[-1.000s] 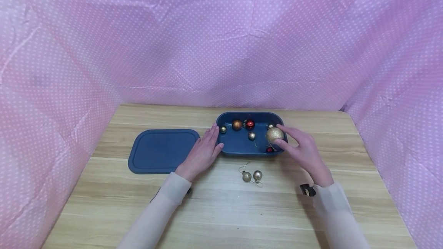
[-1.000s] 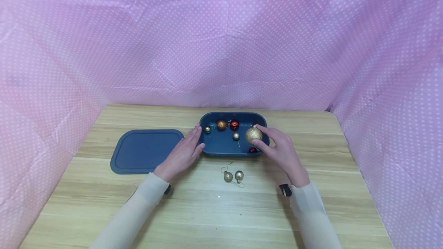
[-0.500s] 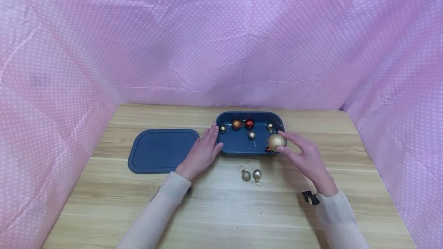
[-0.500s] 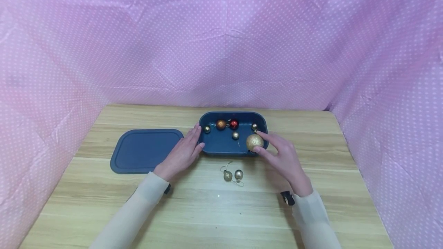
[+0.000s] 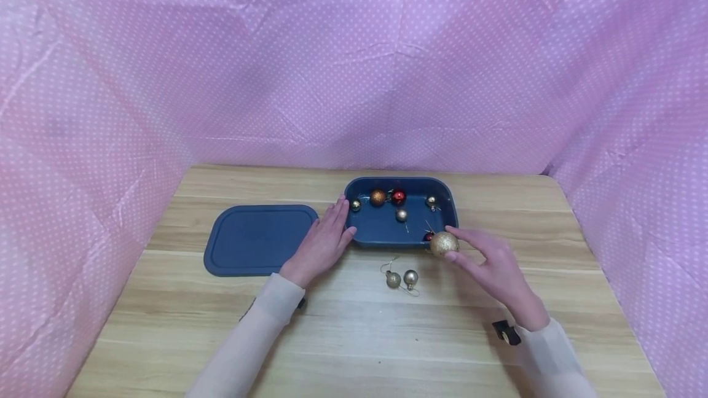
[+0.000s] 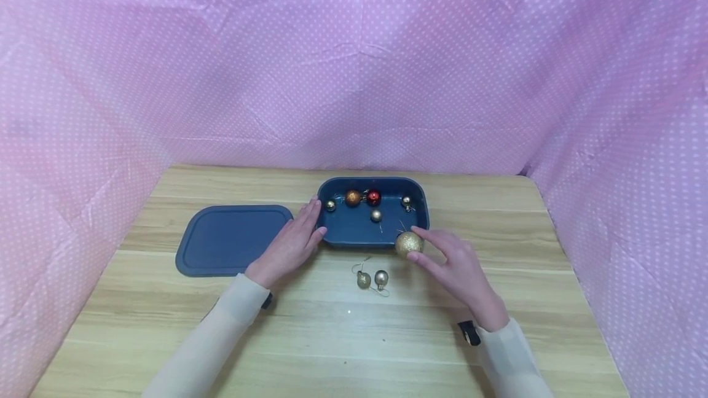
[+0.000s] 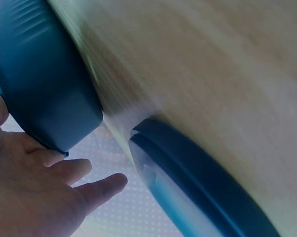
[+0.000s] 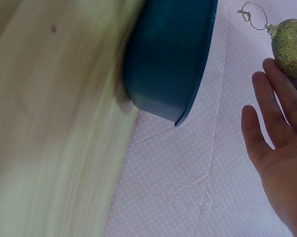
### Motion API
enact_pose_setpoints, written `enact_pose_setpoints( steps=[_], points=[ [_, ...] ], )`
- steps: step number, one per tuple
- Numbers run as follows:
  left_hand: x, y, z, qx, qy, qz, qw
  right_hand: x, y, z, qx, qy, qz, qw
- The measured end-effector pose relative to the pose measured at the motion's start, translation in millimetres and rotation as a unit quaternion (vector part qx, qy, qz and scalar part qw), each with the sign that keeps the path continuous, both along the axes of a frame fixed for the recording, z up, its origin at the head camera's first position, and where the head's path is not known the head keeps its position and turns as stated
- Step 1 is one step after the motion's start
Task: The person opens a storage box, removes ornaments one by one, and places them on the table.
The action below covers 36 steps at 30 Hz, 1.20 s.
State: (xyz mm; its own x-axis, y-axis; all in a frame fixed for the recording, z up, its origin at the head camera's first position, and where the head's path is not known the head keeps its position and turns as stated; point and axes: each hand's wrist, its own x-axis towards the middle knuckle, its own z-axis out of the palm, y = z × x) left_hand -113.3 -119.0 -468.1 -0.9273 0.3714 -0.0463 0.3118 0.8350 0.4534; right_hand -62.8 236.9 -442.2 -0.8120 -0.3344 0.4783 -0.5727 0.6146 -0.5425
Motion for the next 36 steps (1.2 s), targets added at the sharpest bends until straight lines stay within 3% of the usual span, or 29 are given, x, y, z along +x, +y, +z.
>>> enact_pose_setpoints(
  steps=[10,18,36],
  points=[
    [-1.2,-1.5,0.1,-0.007,-0.005,0.0,1.0,7.6,2.3,-10.0,0.034,-0.012,0.015,0.999],
    [-1.1,-1.2,-0.3,-0.006,-0.001,-0.004,1.0,8.5,3.6,-24.9,0.044,0.006,0.049,0.998],
    [-0.9,-0.8,-1.6,-0.003,-0.004,-0.002,1.0,16.8,2.9,-40.5,0.086,-0.092,0.05,0.991]
  ],
)
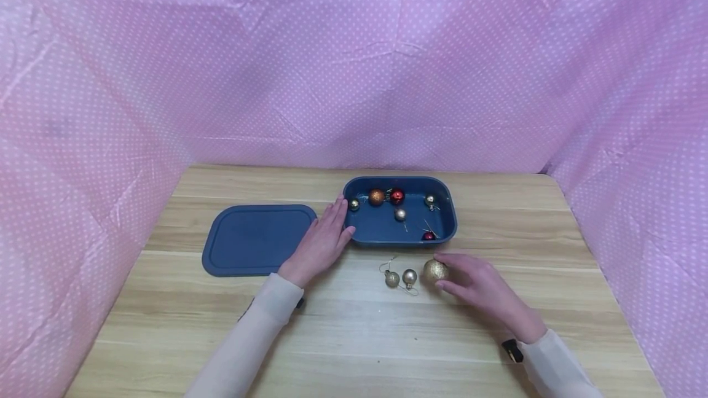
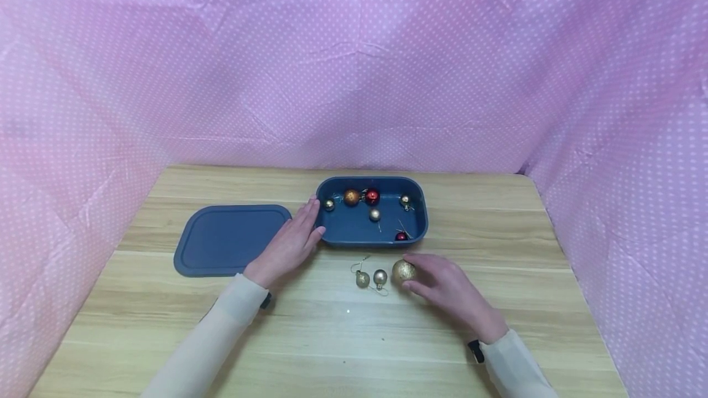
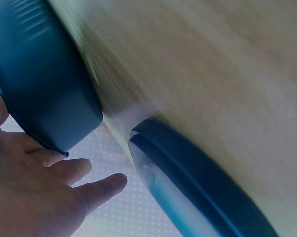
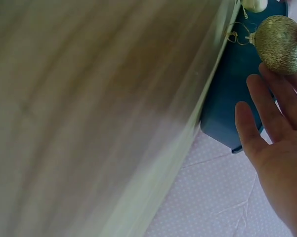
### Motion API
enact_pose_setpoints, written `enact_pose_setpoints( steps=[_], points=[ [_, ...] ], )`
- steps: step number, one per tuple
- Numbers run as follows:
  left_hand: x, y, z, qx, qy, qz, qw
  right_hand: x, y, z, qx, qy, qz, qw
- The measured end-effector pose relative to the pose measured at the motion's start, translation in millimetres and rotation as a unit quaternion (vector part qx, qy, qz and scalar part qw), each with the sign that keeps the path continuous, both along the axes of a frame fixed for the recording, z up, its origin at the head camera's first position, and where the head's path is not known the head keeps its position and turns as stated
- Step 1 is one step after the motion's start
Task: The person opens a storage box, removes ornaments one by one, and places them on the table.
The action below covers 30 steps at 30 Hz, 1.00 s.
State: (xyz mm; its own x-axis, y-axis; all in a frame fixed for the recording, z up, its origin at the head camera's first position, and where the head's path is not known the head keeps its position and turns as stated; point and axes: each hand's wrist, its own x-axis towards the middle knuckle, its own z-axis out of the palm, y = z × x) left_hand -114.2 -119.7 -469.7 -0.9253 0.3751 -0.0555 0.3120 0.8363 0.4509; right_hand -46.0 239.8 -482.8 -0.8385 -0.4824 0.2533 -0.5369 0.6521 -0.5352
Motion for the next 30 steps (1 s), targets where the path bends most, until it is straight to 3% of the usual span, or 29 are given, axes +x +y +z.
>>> enact_pose_setpoints(
  steps=[6,16,30],
  points=[
    [0.7,-0.1,0.6,0.002,0.008,-0.002,1.0,1.4,-0.7,-1.1,0.012,-0.027,0.002,1.0],
    [1.0,0.2,-0.1,0.002,0.01,-0.001,0.9999,0.7,-0.2,-5.8,0.024,-0.012,0.034,0.999],
    [1.6,0.4,1.4,0.0,0.008,-0.003,1.0,1.2,-1.9,-7.0,0.032,-0.034,0.043,0.998]
  ],
)
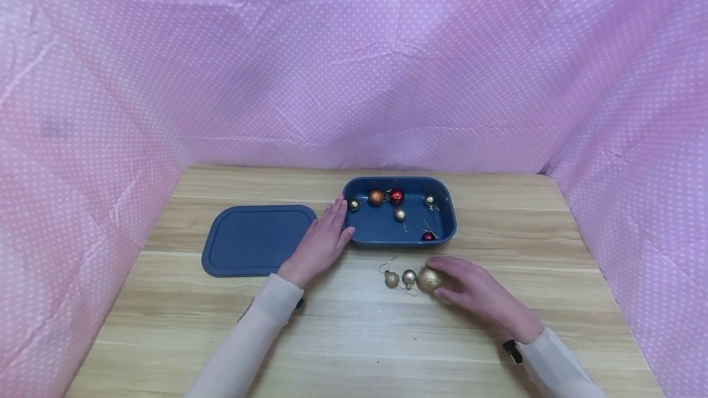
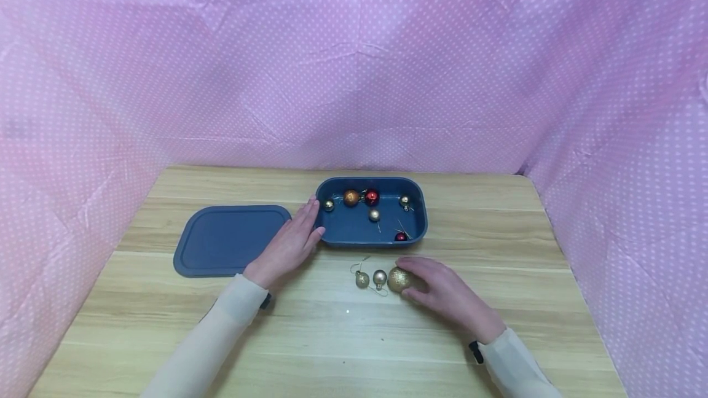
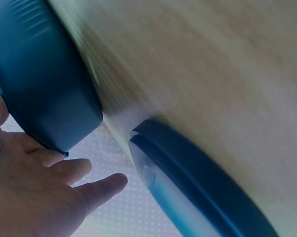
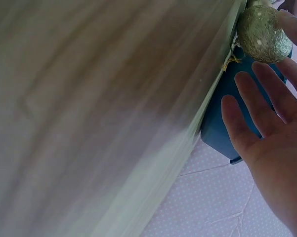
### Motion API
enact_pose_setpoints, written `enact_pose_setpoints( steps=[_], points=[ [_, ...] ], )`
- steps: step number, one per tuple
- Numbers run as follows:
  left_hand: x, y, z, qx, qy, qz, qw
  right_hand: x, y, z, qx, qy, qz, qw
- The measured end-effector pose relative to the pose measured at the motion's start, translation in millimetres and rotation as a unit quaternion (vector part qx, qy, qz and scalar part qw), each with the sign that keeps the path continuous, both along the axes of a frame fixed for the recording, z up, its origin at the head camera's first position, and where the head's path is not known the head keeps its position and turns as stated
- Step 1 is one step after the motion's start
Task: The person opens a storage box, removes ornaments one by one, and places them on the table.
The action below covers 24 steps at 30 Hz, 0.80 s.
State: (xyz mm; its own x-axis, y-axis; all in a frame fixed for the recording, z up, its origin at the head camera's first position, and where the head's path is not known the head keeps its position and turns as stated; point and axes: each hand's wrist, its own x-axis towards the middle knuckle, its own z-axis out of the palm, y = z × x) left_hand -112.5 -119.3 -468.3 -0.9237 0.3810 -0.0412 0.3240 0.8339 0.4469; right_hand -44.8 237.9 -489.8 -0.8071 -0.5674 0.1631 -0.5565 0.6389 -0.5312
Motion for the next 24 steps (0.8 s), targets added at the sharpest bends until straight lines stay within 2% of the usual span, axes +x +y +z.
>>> enact_pose_setpoints(
  steps=[12,18,24],
  points=[
    [-0.5,-0.6,-1.7,-0.004,0.001,-0.002,1.0,0.7,-1.0,4.4,0.003,-0.001,-0.006,1.0],
    [0.3,-0.5,-1.3,0.0,0.001,0.0,1.0,0.0,-2.4,10.4,-0.018,0.025,-0.027,0.999],
    [0.2,0.1,-1.0,0.0,-0.005,0.002,1.0,-5.6,-7.7,20.0,-0.067,0.067,-0.047,0.994]
  ],
)
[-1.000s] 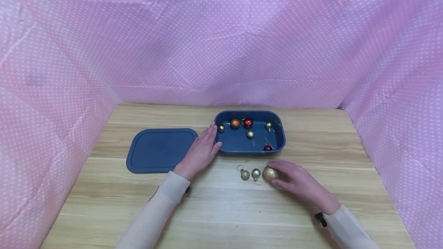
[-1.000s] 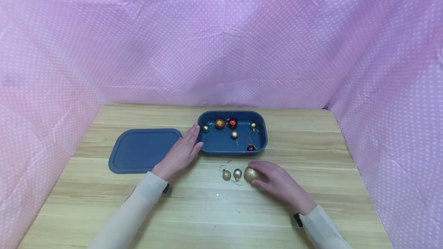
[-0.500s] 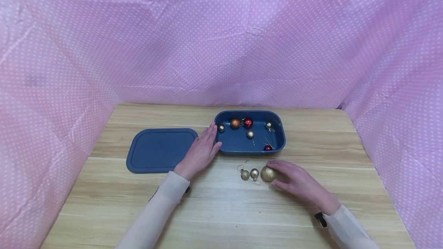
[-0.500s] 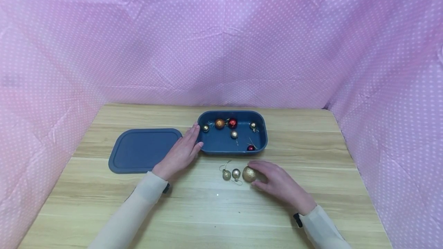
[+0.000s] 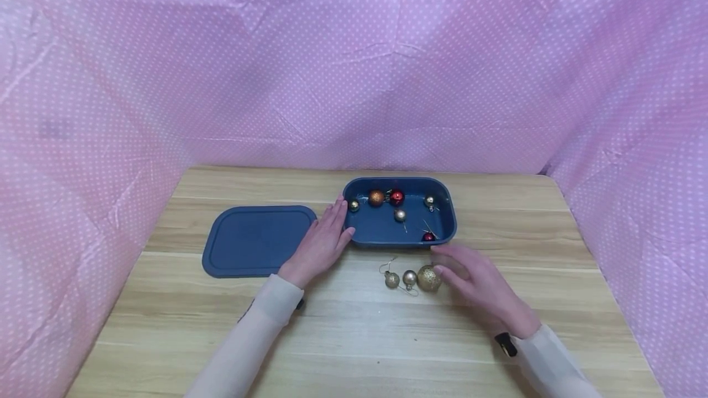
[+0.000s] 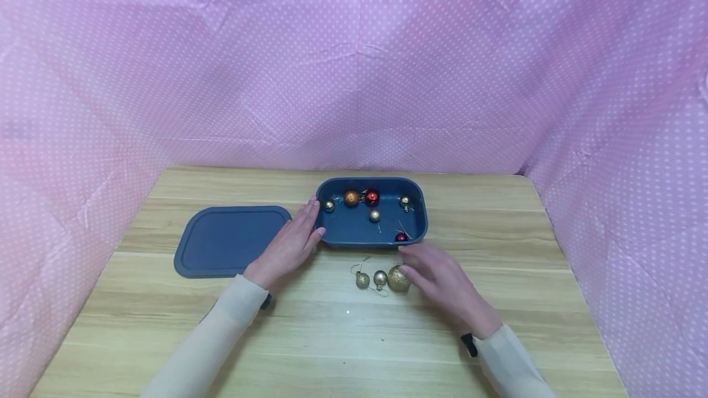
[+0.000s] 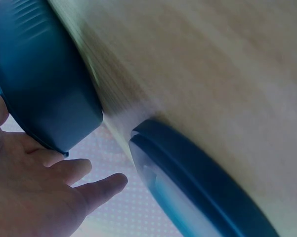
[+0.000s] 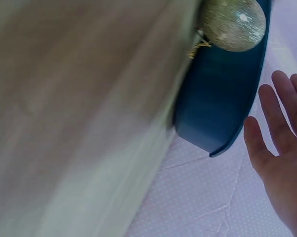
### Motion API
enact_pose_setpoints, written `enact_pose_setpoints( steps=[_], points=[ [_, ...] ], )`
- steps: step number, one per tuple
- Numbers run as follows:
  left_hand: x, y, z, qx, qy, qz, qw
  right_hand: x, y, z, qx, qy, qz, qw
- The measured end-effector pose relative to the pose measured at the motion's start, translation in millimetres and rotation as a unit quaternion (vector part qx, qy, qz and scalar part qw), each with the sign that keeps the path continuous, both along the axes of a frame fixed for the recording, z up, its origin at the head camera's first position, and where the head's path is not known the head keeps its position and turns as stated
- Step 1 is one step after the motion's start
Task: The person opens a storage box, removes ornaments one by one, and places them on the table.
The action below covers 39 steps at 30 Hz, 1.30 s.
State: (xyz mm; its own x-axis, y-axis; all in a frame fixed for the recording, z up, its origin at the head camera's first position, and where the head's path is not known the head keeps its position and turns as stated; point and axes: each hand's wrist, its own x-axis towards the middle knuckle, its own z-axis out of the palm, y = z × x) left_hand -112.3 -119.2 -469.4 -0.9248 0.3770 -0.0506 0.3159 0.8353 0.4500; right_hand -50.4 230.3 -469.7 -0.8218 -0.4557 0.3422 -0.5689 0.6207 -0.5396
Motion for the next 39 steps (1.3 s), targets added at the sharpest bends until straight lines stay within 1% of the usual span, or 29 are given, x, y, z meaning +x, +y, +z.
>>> enact_pose_setpoints(
  steps=[4,10,15,21,26,30,33,39],
  points=[
    [-0.3,-0.3,0.7,-0.001,-0.001,-0.002,1.0,-9.6,-4.2,5.9,-0.026,0.034,-0.003,0.999],
    [-0.3,-0.5,3.1,0.004,-0.002,-0.002,1.0,-26.2,-9.5,15.8,-0.039,0.065,-0.011,0.997],
    [-1.4,-0.4,2.9,0.003,-0.001,-0.004,1.0,-41.0,-11.6,21.3,-0.044,0.07,-0.008,0.997],
    [-3.0,-0.9,3.3,0.003,-0.006,-0.004,1.0,-57.3,-17.2,29.8,-0.038,0.063,-0.007,0.997],
    [-3.7,-1.4,2.6,-0.002,-0.009,-0.004,1.0,-68.9,-22.3,35.5,-0.018,0.039,0.001,0.999],
    [-3.4,-1.5,1.9,0.0,-0.004,-0.004,1.0,-77.0,-26.5,37.0,0.015,0.019,0.008,1.0],
    [-3.0,-1.6,1.4,-0.004,0.005,-0.007,1.0,-83.8,-29.2,35.1,0.037,0.02,0.021,0.999],
    [-2.8,-1.7,0.8,-0.006,0.019,-0.01,0.9997,-97.3,-34.6,29.4,0.064,0.026,0.054,0.996]
  ],
)
